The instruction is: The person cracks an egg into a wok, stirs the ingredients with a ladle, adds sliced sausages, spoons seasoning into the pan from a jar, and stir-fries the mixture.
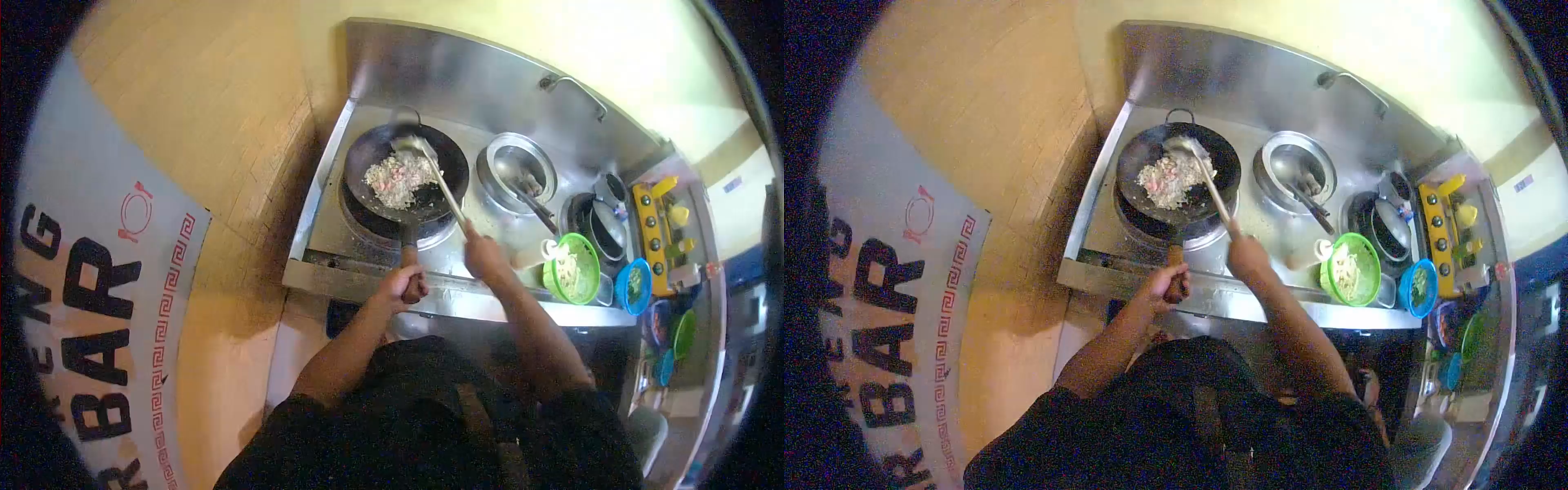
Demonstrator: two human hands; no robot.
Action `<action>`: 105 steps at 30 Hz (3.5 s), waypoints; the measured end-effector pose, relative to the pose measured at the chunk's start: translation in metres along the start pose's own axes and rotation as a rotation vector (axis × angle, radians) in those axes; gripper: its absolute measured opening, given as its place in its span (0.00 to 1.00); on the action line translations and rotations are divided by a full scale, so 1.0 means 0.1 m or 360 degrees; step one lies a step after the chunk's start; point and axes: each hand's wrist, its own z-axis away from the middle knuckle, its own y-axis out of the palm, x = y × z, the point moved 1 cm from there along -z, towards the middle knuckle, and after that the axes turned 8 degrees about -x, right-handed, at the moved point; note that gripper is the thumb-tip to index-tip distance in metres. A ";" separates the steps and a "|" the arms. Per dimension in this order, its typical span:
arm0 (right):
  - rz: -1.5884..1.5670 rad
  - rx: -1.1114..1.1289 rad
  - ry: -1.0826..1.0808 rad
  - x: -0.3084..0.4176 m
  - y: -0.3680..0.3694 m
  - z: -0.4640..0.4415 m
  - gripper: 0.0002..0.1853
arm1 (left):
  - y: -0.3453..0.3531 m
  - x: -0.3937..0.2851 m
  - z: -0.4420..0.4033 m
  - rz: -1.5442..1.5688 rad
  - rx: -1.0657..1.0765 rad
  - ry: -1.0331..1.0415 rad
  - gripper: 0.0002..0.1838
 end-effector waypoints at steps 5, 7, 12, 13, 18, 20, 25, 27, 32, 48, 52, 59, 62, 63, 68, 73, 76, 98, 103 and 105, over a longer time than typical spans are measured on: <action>-0.0226 0.0150 -0.0181 0.24 0.41 -0.13 0.35 | -0.19 -0.21 -0.02 -0.0102 -0.0056 -0.0150 0.09; 0.0088 0.0274 -0.0347 0.13 0.08 0.48 0.36 | -0.29 -0.31 0.01 -0.0250 -0.0147 -0.0157 0.09; 0.0616 -0.0043 -0.0547 -0.30 -0.57 0.72 0.32 | 0.57 0.02 0.76 -0.0279 -0.0081 -0.0047 0.10; 0.0809 0.0003 -0.0495 -0.31 -0.80 0.63 0.32 | 0.58 0.03 0.70 -0.0302 -0.0063 -0.0040 0.08; 0.1125 -0.0019 -0.0523 -0.14 -1.72 0.76 0.32 | 0.22 -0.30 0.33 -0.0251 0.0173 -0.0013 0.07; 0.0883 0.0051 -0.0479 -0.38 -1.28 0.56 0.30 | 0.15 -0.25 0.22 -0.0162 0.0074 0.0044 0.08; -0.0057 -0.0093 -0.0173 -0.63 -0.25 0.09 0.28 | -0.11 -0.18 0.03 -0.0020 0.0125 -0.0003 0.06; -0.0486 -0.0132 0.0128 -0.33 -0.13 0.05 0.26 | -0.26 -0.19 0.06 -0.0098 0.0150 0.0020 0.06; -0.1335 0.0437 0.0506 0.02 -0.31 -0.23 0.25 | -0.35 -0.21 -0.01 -0.0188 0.0049 0.0040 0.06; 0.1002 0.0043 -0.0488 -0.32 -1.11 0.24 0.33 | 0.49 -0.09 0.53 -0.0301 -0.0079 0.0024 0.11; 0.1016 0.0054 -0.0492 -0.30 -1.73 0.43 0.32 | 0.17 -0.18 0.27 -0.0078 0.0025 -0.0033 0.09; 0.0255 0.0159 -0.0196 -0.63 -0.61 -0.16 0.30 | -0.11 -0.21 0.11 -0.0171 0.0133 0.0018 0.07; -0.0275 -0.0204 -0.0142 -0.59 -0.14 -0.33 0.25 | -0.26 -0.19 0.09 -0.0130 0.0065 0.0060 0.07; -0.0323 -0.0127 -0.0033 -0.43 -0.04 -0.41 0.24 | -0.26 -0.18 0.07 -0.0158 0.0052 0.0069 0.07; -0.0751 0.0322 0.0219 -0.01 -0.29 -0.14 0.24 | -0.33 -0.27 0.11 -0.0374 -0.0021 0.0122 0.08; -0.1194 0.0487 0.0382 -0.06 -0.07 -0.39 0.24 | -0.40 -0.28 0.03 -0.0359 -0.0076 0.0131 0.07; -0.1213 0.0710 0.0527 0.02 -0.46 -0.10 0.23 | -0.45 -0.30 -0.04 -0.0303 -0.0029 0.0187 0.07; -0.0080 -0.0035 -0.0144 -0.02 -0.02 -0.59 0.26 | -0.49 -0.22 -0.05 -0.0229 0.0013 0.0141 0.08; 0.0090 0.0132 -0.0253 0.23 0.06 -0.37 0.31 | -0.49 -0.25 -0.04 -0.0218 0.0040 0.0097 0.08; 0.0480 0.0275 -0.0348 0.24 -0.38 0.13 0.31 | -0.47 -0.27 -0.06 -0.0215 0.0033 0.0005 0.08</action>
